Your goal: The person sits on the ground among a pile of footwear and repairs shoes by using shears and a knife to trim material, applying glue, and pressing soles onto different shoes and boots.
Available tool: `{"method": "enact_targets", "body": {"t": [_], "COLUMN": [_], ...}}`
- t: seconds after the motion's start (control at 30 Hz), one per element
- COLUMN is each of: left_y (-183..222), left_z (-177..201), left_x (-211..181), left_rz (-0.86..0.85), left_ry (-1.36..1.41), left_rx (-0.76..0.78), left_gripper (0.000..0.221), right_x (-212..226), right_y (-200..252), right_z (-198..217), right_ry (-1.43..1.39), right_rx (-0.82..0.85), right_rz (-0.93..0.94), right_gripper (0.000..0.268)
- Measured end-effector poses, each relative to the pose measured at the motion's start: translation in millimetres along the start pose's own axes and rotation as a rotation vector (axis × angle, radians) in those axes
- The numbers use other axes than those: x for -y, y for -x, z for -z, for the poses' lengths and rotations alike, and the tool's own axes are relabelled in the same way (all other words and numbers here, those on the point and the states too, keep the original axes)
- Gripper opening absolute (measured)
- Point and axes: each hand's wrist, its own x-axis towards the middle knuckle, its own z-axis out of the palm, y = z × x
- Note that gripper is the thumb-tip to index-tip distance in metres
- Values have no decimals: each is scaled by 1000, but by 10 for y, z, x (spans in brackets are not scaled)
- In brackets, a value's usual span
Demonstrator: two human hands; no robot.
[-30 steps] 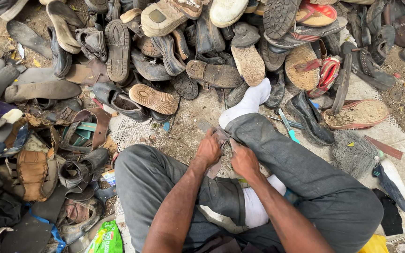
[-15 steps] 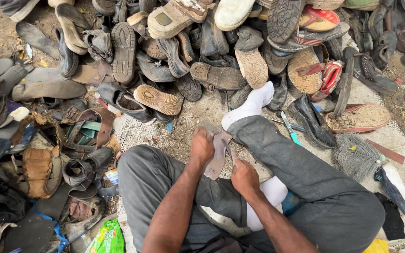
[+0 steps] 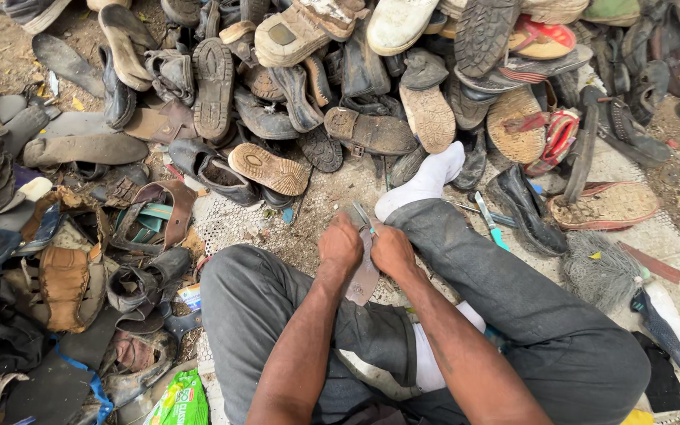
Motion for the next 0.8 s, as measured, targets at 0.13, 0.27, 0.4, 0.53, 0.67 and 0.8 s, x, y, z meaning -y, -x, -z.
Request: {"method": "enact_targets", "body": {"t": [0.13, 0.27, 0.4, 0.53, 0.67, 0.8], "left_y": [-24, -138, -139, -126, -88, -16], "left_z": [11, -114, -11, 120, 126, 81], "left_x": [-27, 5, -27, -119, -155, -135], "left_rz": [-30, -110, -125, -113, -122, -150], "left_ry": [-39, -181, -163, -226, -186, -160], "left_rx": [138, 151, 187, 238, 192, 153], "left_gripper": [40, 34, 31, 32, 30, 30], "right_x": [70, 141, 153, 36, 6, 87], "right_y": [-61, -79, 70, 523, 555, 190], "right_z": [-24, 30, 76, 138, 187, 24], "right_ry": [-15, -35, 13, 31, 72, 8], "right_rx": [-42, 45, 100, -78, -23, -151], "right_rz": [-24, -115, -146, 102, 4, 111], "right_gripper": [45, 56, 63, 59, 58, 52]}}
